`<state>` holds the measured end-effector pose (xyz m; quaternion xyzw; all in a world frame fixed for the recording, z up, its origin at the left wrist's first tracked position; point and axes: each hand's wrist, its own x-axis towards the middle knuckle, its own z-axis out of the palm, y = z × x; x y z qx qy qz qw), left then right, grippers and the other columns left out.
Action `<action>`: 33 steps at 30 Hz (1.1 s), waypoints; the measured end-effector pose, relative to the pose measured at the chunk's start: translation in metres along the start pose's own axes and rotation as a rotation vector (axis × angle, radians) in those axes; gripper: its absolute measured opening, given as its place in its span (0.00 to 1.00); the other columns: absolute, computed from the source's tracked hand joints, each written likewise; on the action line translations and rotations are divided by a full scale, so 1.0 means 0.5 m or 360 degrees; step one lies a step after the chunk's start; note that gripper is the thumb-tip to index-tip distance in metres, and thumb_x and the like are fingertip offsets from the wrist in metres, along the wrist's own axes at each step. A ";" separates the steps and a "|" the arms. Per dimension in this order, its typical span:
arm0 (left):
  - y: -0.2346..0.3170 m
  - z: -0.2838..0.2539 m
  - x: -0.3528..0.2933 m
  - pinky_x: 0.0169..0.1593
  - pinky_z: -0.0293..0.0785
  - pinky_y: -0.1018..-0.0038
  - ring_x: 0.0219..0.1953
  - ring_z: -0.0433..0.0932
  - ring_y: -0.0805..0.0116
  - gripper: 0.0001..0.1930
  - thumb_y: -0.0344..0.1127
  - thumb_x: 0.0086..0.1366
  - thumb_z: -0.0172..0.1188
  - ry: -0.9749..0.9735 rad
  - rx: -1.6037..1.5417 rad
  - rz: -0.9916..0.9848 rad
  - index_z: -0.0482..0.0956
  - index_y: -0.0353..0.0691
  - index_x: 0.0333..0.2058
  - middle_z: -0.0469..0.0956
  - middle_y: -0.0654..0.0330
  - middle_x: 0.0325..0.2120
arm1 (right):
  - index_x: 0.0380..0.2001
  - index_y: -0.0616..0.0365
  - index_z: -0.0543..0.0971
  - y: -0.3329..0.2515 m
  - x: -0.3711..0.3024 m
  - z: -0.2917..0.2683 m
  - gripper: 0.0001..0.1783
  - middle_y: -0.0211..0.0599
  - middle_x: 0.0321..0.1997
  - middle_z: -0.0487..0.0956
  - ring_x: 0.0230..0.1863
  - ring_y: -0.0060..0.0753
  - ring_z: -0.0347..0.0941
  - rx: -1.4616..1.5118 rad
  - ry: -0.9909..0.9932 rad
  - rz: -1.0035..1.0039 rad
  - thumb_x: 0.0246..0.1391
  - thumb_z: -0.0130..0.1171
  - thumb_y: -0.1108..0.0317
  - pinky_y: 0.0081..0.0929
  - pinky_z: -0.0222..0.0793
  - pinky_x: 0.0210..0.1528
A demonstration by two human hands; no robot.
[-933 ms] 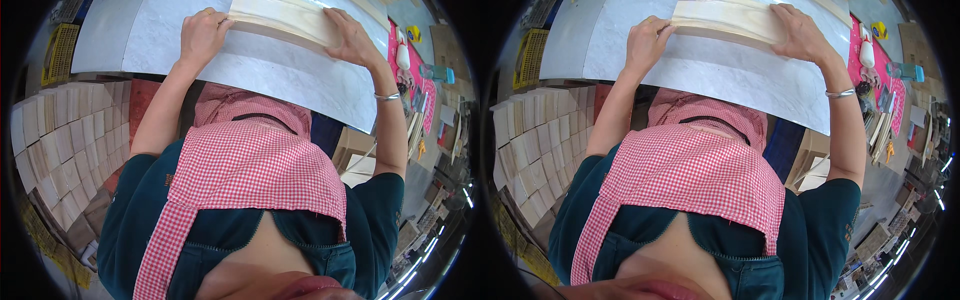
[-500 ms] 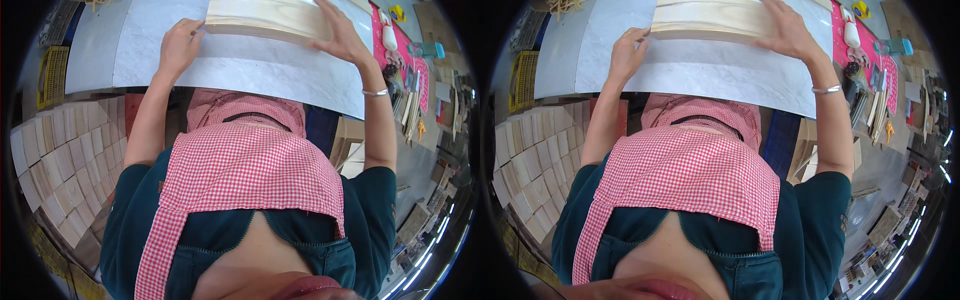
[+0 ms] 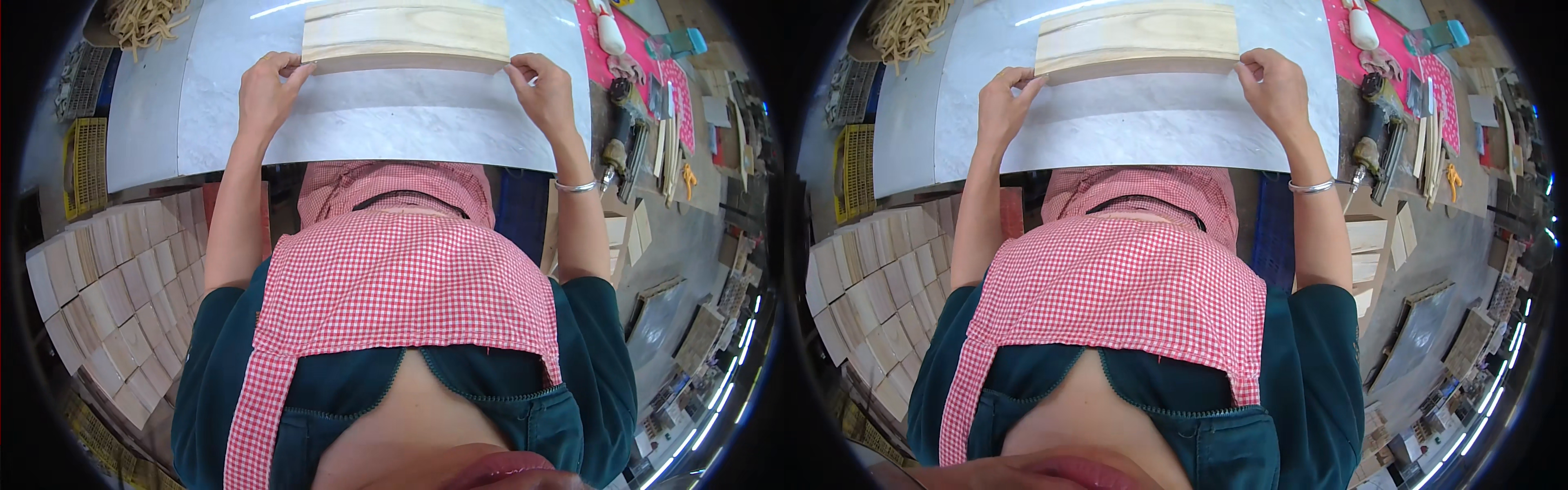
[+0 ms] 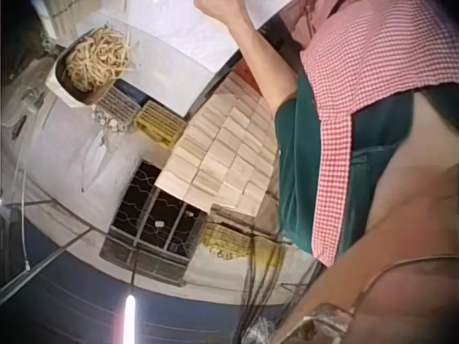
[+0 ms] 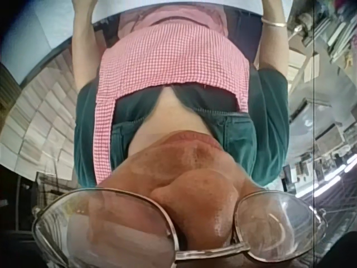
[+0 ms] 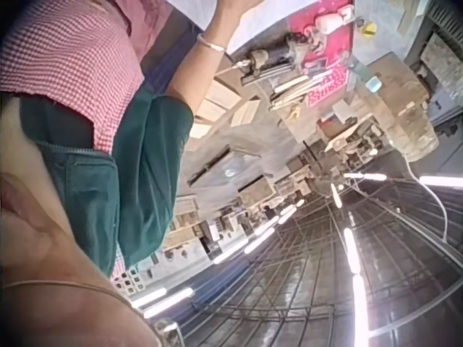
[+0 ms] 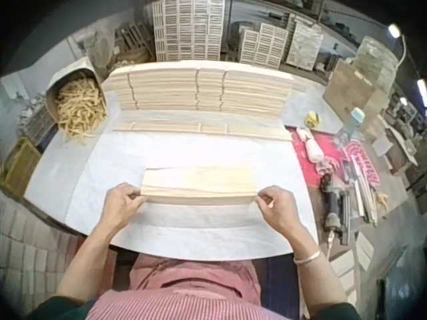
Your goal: Assembling small wooden boxes by gluing pieces together and securing them with a pneumatic staple gun.
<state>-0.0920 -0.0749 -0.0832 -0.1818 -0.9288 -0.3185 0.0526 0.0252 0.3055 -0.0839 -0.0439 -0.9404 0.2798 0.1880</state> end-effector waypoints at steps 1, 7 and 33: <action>0.003 -0.002 0.003 0.38 0.76 0.72 0.32 0.80 0.65 0.13 0.37 0.62 0.67 -0.0016 0.0033 -0.0001 0.87 0.33 0.41 0.85 0.56 0.34 | 0.35 0.65 0.86 -0.001 0.000 0.000 0.06 0.34 0.30 0.85 0.26 0.25 0.73 -0.0028 0.0010 0.0011 0.54 0.67 0.75 0.21 0.72 0.32; -0.006 -0.004 -0.001 0.36 0.75 0.72 0.29 0.78 0.66 0.13 0.37 0.62 0.67 -0.0018 0.0032 -0.0017 0.87 0.32 0.39 0.84 0.57 0.32 | 0.33 0.66 0.86 -0.005 0.002 0.005 0.05 0.34 0.29 0.84 0.25 0.25 0.73 -0.0075 0.0022 -0.0024 0.53 0.68 0.76 0.21 0.71 0.30; 0.031 -0.063 -0.107 0.39 0.72 0.76 0.31 0.75 0.69 0.07 0.27 0.60 0.68 -0.0236 -0.0135 -0.0104 0.86 0.30 0.36 0.81 0.59 0.29 | 0.29 0.64 0.84 -0.050 -0.091 -0.015 0.02 0.33 0.27 0.81 0.24 0.28 0.70 0.0031 -0.0019 -0.0006 0.50 0.65 0.80 0.24 0.68 0.29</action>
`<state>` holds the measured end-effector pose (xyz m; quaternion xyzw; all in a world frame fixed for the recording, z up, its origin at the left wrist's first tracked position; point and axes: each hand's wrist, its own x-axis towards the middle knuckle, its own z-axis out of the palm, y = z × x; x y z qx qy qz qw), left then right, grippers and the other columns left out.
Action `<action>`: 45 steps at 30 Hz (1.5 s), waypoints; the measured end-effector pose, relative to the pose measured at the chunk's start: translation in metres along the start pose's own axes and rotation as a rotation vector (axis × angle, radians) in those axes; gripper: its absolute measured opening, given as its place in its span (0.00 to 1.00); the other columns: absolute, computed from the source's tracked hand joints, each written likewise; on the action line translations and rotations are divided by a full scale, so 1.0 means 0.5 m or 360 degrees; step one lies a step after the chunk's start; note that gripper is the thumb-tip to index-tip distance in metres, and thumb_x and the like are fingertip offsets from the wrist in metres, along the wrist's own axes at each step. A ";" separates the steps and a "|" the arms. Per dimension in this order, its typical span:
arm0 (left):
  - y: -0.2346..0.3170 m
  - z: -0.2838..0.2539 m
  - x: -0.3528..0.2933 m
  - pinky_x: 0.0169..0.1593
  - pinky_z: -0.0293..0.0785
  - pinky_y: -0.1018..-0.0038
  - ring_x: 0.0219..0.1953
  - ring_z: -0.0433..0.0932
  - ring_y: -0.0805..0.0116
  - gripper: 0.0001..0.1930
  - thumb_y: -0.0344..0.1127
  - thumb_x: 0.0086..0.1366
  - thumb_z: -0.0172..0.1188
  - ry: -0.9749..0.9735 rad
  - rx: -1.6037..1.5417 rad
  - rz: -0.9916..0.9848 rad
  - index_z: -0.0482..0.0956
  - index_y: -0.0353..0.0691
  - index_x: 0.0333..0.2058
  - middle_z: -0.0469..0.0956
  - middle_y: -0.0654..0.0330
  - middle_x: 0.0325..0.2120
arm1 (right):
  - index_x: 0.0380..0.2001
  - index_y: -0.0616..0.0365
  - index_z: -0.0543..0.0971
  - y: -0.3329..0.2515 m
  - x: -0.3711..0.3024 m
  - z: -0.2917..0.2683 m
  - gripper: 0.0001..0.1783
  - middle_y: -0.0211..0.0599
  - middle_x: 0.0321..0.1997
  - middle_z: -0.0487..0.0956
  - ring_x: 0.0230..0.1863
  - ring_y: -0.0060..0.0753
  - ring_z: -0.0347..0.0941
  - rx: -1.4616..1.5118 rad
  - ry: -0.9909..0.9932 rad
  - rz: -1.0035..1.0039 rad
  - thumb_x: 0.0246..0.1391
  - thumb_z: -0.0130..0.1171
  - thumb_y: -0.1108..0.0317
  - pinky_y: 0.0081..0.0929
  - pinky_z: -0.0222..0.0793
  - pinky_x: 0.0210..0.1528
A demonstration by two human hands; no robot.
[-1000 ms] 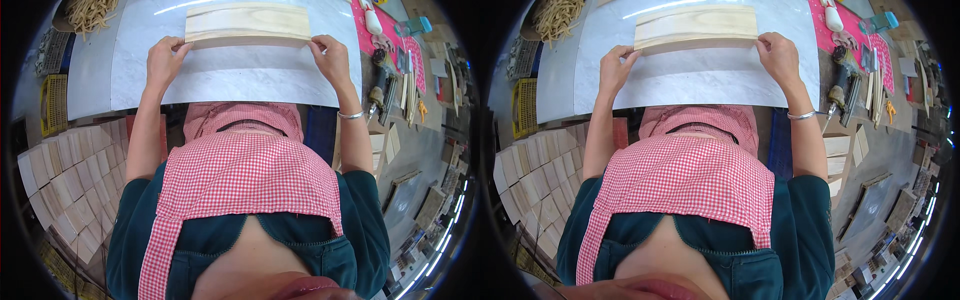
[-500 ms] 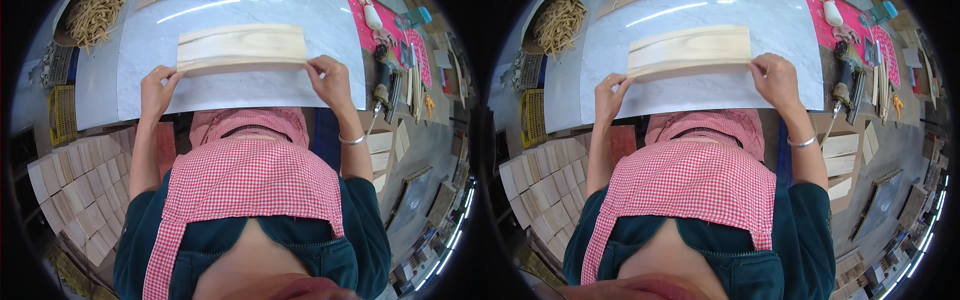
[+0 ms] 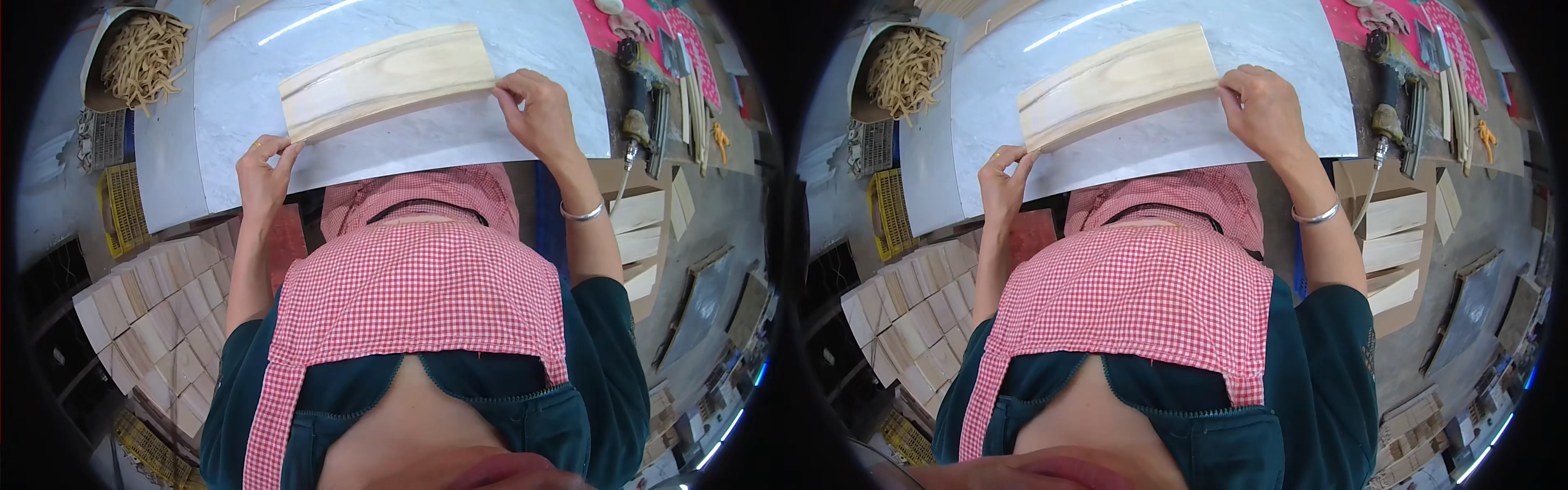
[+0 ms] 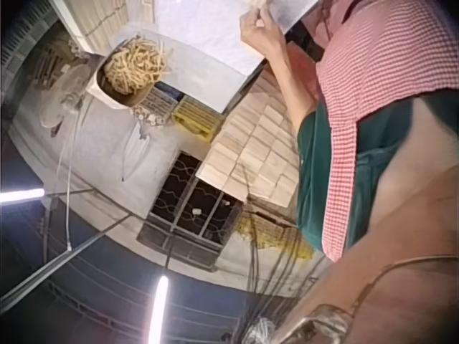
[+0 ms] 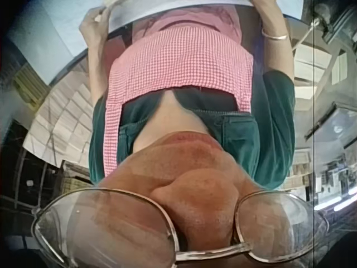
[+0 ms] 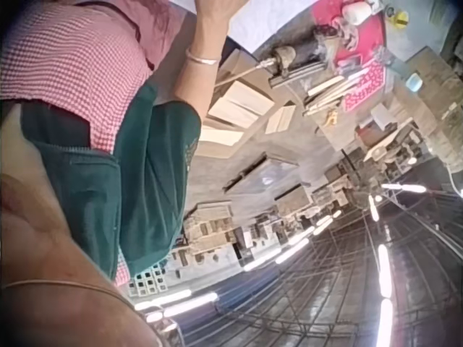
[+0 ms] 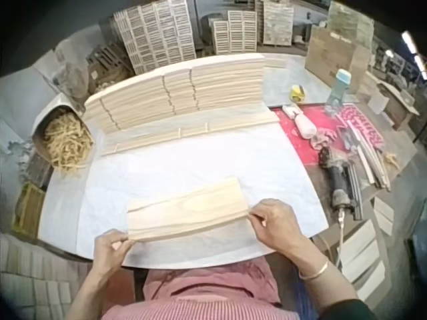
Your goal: Assembling small wooden boxes by gluing pieces together and securing them with a pneumatic staple gun.
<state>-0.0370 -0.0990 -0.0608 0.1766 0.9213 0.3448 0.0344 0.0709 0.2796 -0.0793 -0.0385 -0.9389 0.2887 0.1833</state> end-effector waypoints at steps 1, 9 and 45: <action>0.004 0.004 0.004 0.39 0.72 0.75 0.31 0.75 0.69 0.07 0.26 0.60 0.68 0.0008 0.0012 0.0010 0.86 0.30 0.36 0.81 0.59 0.29 | 0.28 0.64 0.84 0.006 0.006 0.001 0.02 0.33 0.27 0.81 0.23 0.28 0.70 0.0025 0.0014 0.0001 0.50 0.65 0.80 0.24 0.68 0.29; 0.007 0.002 0.012 0.39 0.72 0.74 0.31 0.76 0.67 0.07 0.24 0.60 0.66 -0.0003 0.0006 0.0076 0.86 0.30 0.37 0.81 0.59 0.30 | 0.28 0.64 0.83 0.013 0.019 -0.005 0.01 0.35 0.26 0.81 0.23 0.31 0.70 0.0079 0.0052 0.0007 0.51 0.64 0.78 0.26 0.68 0.30; -0.131 0.085 -0.037 0.49 0.65 0.65 0.36 0.71 0.63 0.02 0.31 0.61 0.64 0.1244 0.0331 -0.0004 0.80 0.43 0.32 0.75 0.64 0.28 | 0.50 0.62 0.77 0.020 -0.100 0.087 0.16 0.42 0.43 0.74 0.40 0.38 0.70 -0.0233 0.0249 0.0095 0.58 0.64 0.73 0.28 0.71 0.41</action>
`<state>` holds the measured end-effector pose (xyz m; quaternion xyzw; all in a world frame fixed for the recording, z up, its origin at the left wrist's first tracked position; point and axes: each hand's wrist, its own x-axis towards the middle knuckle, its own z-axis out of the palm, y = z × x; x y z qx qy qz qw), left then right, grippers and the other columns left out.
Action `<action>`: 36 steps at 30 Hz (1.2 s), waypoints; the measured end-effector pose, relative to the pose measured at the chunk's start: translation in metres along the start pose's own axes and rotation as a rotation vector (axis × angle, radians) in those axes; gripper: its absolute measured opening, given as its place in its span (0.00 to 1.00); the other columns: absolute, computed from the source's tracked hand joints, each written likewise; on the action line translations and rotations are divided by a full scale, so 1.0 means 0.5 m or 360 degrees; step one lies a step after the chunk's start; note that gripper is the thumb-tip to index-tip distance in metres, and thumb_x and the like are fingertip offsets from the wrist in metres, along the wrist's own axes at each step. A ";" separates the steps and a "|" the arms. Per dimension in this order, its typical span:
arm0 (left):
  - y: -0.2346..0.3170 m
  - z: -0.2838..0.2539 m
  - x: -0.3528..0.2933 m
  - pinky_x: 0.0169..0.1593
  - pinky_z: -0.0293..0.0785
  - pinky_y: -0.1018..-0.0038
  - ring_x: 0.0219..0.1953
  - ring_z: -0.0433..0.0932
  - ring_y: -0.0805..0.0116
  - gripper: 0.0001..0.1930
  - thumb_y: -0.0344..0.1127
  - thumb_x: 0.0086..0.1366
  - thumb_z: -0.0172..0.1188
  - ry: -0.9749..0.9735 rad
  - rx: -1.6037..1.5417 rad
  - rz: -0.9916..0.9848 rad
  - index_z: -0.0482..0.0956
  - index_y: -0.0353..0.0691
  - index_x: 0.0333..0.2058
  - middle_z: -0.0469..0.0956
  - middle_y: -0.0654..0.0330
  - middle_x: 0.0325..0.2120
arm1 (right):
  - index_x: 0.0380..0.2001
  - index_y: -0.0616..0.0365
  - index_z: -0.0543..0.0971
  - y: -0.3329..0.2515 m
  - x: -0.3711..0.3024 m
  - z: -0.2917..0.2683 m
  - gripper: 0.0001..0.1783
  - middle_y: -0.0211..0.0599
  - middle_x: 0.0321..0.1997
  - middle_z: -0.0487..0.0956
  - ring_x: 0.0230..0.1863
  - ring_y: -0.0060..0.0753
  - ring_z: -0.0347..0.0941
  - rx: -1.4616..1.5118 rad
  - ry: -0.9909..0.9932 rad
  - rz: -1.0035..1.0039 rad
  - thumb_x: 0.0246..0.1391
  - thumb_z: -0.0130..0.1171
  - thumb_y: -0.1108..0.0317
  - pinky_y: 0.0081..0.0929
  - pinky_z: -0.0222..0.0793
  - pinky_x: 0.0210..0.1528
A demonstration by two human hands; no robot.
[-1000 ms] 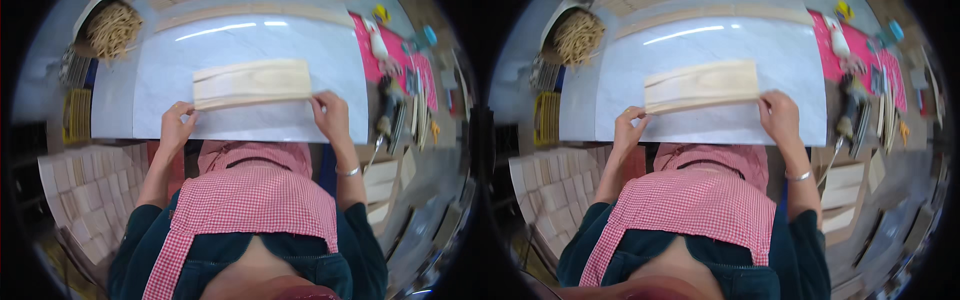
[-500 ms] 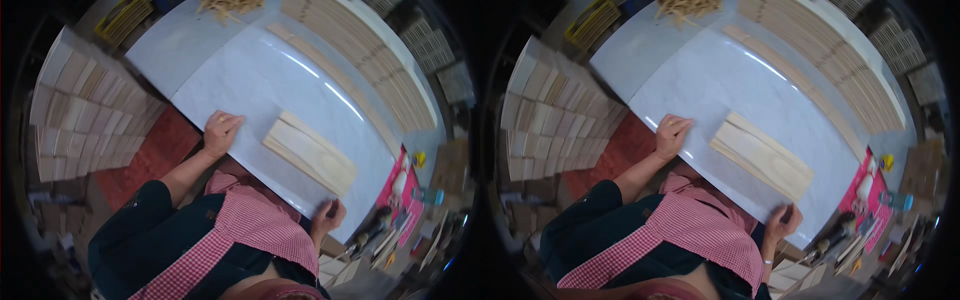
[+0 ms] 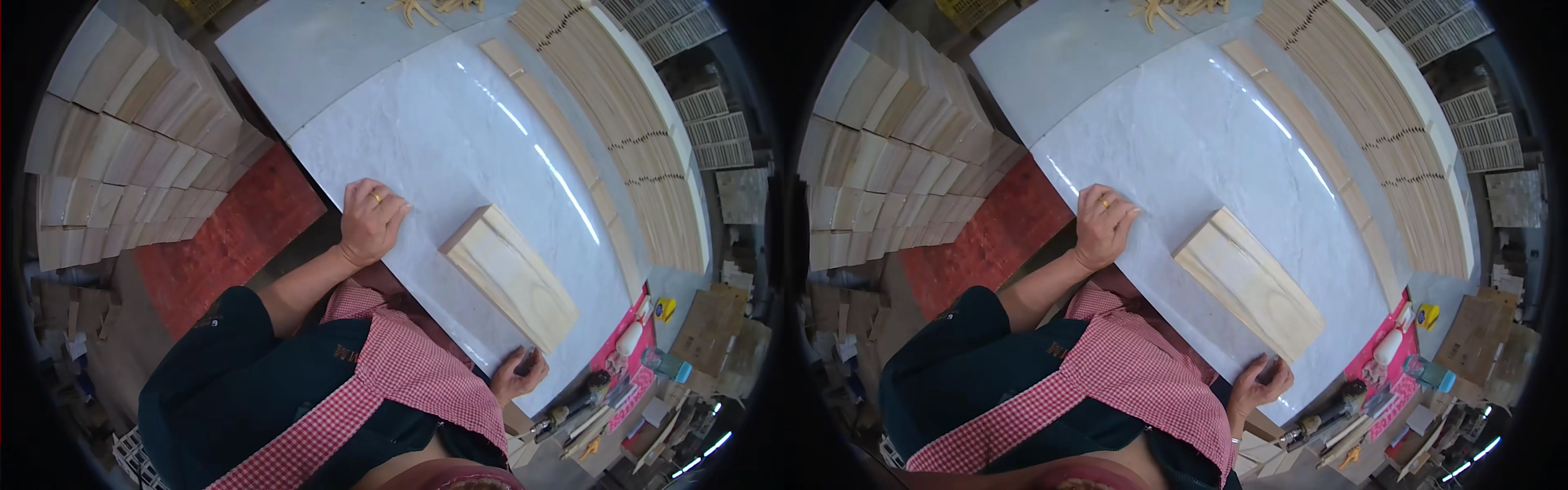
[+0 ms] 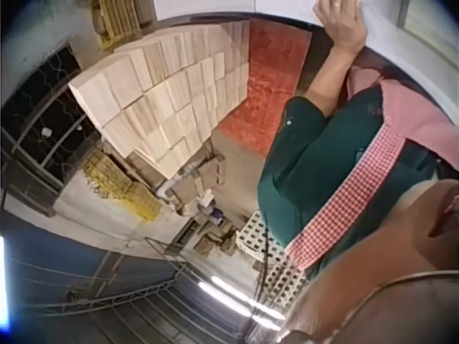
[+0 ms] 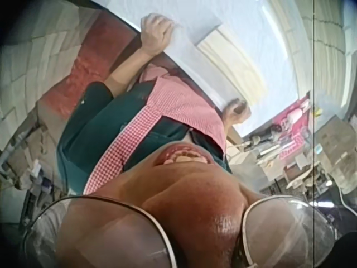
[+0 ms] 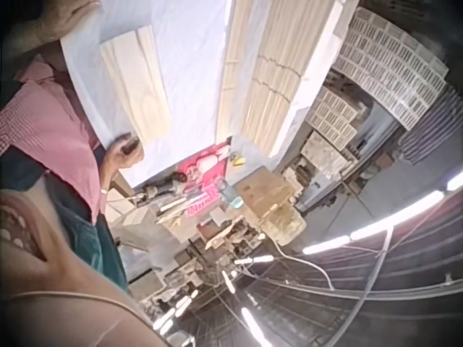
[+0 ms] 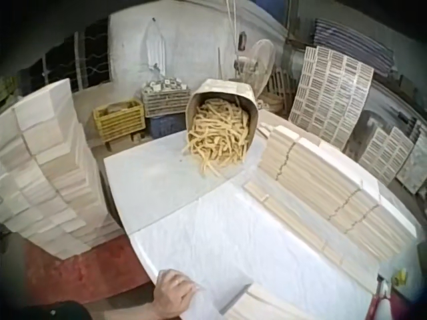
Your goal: Assembling small wooden boxes by gluing pieces together and securing them with a pneumatic staple gun.
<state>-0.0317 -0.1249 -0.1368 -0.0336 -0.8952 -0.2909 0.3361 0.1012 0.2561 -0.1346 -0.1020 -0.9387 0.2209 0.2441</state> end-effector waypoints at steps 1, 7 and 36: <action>0.000 -0.004 0.001 0.49 0.65 0.65 0.36 0.70 0.62 0.02 0.31 0.61 0.64 -0.0010 0.0012 -0.0005 0.79 0.43 0.31 0.74 0.63 0.28 | 0.50 0.62 0.77 -0.002 -0.001 0.000 0.16 0.42 0.43 0.74 0.40 0.38 0.70 -0.0003 -0.0009 0.0002 0.58 0.64 0.73 0.28 0.70 0.41; -0.006 -0.002 -0.001 0.49 0.64 0.63 0.35 0.68 0.61 0.06 0.31 0.62 0.64 0.0016 0.0066 0.0006 0.75 0.43 0.28 0.72 0.61 0.28 | 0.49 0.62 0.77 -0.005 0.002 0.001 0.16 0.42 0.42 0.75 0.39 0.39 0.70 -0.0024 -0.0015 -0.0006 0.57 0.64 0.73 0.29 0.70 0.42; -0.065 0.043 -0.019 0.49 0.66 0.61 0.32 0.72 0.56 0.10 0.37 0.68 0.60 -0.0050 0.0185 0.0029 0.76 0.41 0.28 0.75 0.57 0.22 | 0.40 0.61 0.81 0.026 -0.002 0.036 0.14 0.43 0.36 0.79 0.39 0.47 0.73 -0.0137 0.0202 -0.0145 0.51 0.65 0.66 0.38 0.71 0.45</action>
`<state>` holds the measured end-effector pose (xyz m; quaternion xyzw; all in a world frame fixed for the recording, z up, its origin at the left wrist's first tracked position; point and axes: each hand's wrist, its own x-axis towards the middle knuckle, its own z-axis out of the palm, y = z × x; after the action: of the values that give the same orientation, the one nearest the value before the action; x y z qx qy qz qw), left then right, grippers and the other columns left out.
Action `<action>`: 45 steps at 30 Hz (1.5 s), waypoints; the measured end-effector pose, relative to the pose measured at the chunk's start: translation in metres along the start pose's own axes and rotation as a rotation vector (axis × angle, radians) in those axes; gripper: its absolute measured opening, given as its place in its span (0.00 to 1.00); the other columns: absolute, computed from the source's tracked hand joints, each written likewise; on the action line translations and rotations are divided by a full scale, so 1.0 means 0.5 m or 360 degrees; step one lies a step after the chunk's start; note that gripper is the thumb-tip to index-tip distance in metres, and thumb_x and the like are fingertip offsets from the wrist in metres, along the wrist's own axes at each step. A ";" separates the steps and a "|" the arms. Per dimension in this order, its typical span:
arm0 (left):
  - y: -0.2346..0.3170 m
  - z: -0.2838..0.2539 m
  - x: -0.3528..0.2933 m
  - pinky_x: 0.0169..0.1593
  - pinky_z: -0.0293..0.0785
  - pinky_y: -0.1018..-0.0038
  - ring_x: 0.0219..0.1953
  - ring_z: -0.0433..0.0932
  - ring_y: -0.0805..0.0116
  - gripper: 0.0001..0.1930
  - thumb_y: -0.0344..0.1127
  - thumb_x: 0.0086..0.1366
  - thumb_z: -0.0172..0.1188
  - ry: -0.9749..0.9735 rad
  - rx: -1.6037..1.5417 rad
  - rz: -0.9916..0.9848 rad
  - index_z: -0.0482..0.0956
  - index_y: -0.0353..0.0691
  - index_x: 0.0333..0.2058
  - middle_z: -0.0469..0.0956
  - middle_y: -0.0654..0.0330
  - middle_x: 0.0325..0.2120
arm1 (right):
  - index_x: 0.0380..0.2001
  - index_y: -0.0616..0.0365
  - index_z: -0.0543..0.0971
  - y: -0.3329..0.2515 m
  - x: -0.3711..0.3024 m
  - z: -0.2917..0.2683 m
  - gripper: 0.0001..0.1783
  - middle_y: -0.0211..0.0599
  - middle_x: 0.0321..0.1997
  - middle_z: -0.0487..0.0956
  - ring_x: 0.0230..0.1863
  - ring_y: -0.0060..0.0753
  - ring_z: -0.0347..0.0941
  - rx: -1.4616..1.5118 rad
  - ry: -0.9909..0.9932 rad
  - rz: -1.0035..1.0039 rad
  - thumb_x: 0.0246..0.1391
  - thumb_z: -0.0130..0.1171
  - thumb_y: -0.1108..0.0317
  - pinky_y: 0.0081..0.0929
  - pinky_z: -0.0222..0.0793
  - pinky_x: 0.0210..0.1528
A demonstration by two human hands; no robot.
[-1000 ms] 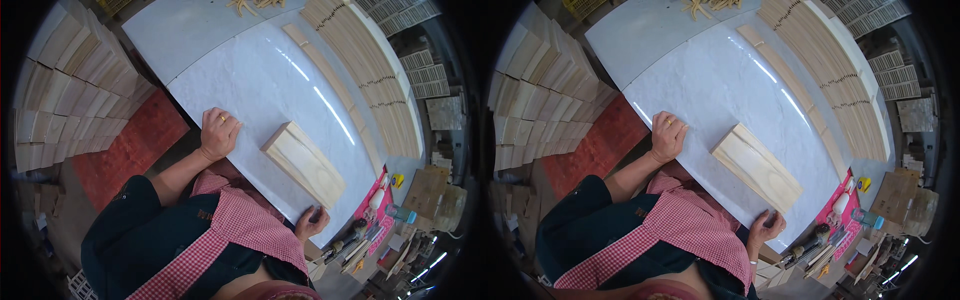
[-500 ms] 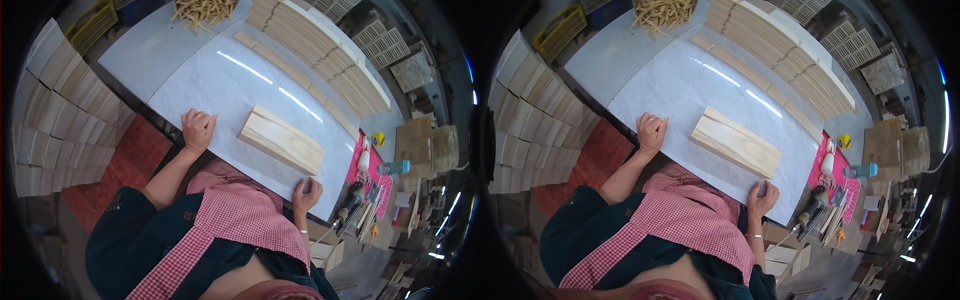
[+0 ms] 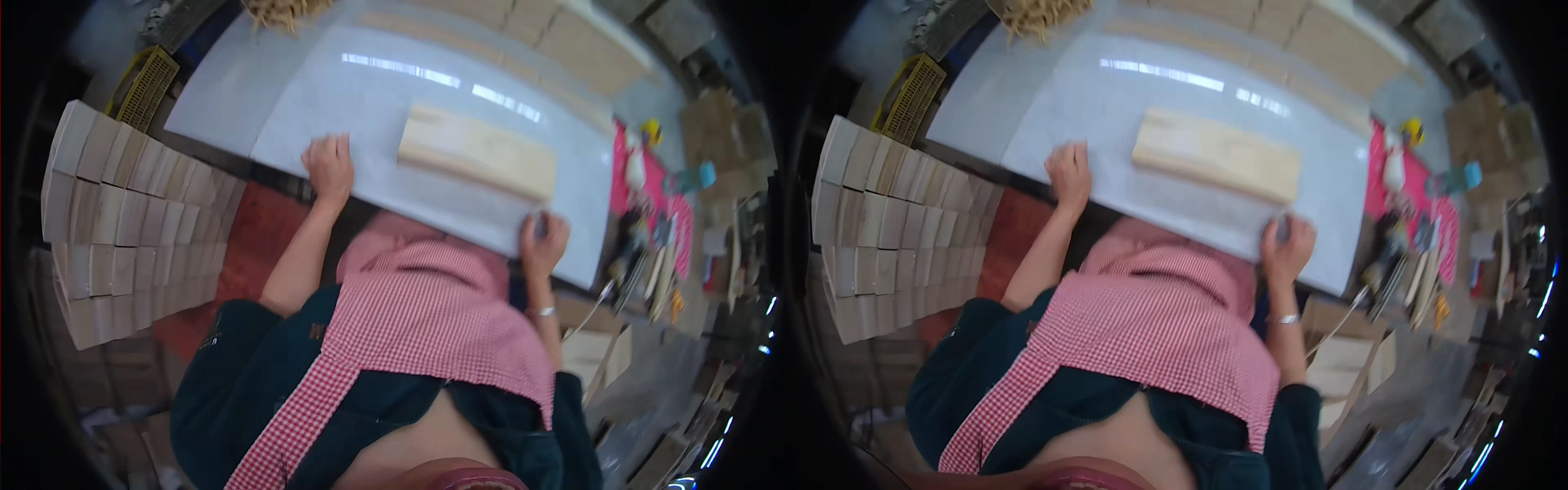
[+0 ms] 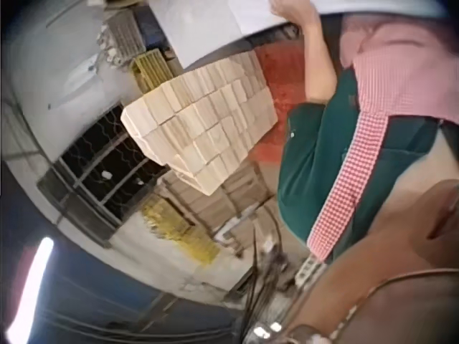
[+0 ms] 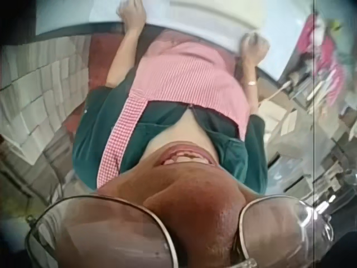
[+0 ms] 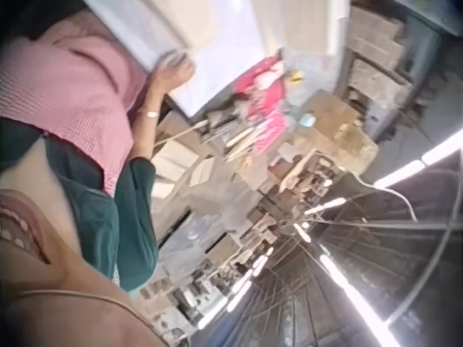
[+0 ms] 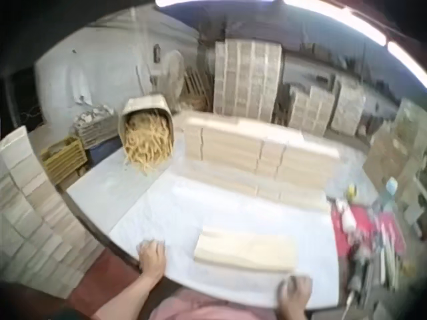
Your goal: Assembling small wooden boxes by gluing pieces together and securing them with a pneumatic staple gun.
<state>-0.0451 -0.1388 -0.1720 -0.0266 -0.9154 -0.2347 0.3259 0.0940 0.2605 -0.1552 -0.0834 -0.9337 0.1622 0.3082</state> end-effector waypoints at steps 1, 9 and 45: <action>-0.002 -0.004 0.015 0.47 0.67 0.61 0.31 0.72 0.55 0.12 0.37 0.69 0.60 -0.0006 0.0008 -0.0046 0.76 0.41 0.26 0.75 0.57 0.22 | 0.40 0.60 0.81 0.001 0.008 0.002 0.13 0.42 0.36 0.79 0.38 0.46 0.73 0.0044 0.0024 -0.0003 0.51 0.65 0.67 0.37 0.71 0.45; 0.008 -0.012 0.009 0.32 0.66 0.63 0.25 0.66 0.57 0.23 0.41 0.70 0.60 -0.0158 -0.0190 -0.0207 0.71 0.38 0.16 0.68 0.57 0.16 | 0.38 0.57 0.83 -0.011 0.006 0.000 0.12 0.36 0.35 0.80 0.36 0.39 0.73 0.0211 0.0067 0.0076 0.49 0.67 0.70 0.33 0.71 0.43; -0.045 -0.116 0.137 0.45 0.74 0.77 0.36 0.81 0.67 0.15 0.41 0.64 0.70 0.0030 0.0119 -0.0057 0.87 0.39 0.45 0.85 0.57 0.33 | 0.44 0.73 0.78 0.430 0.165 -0.237 0.27 0.55 0.37 0.82 0.37 0.54 0.80 -0.0778 -0.0602 0.1241 0.53 0.65 0.55 0.37 0.77 0.44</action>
<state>-0.0696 -0.1919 -0.1004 0.0041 -0.9208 -0.2064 0.3309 0.1116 0.5123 -0.0961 -0.4652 -0.8833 0.0540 0.0212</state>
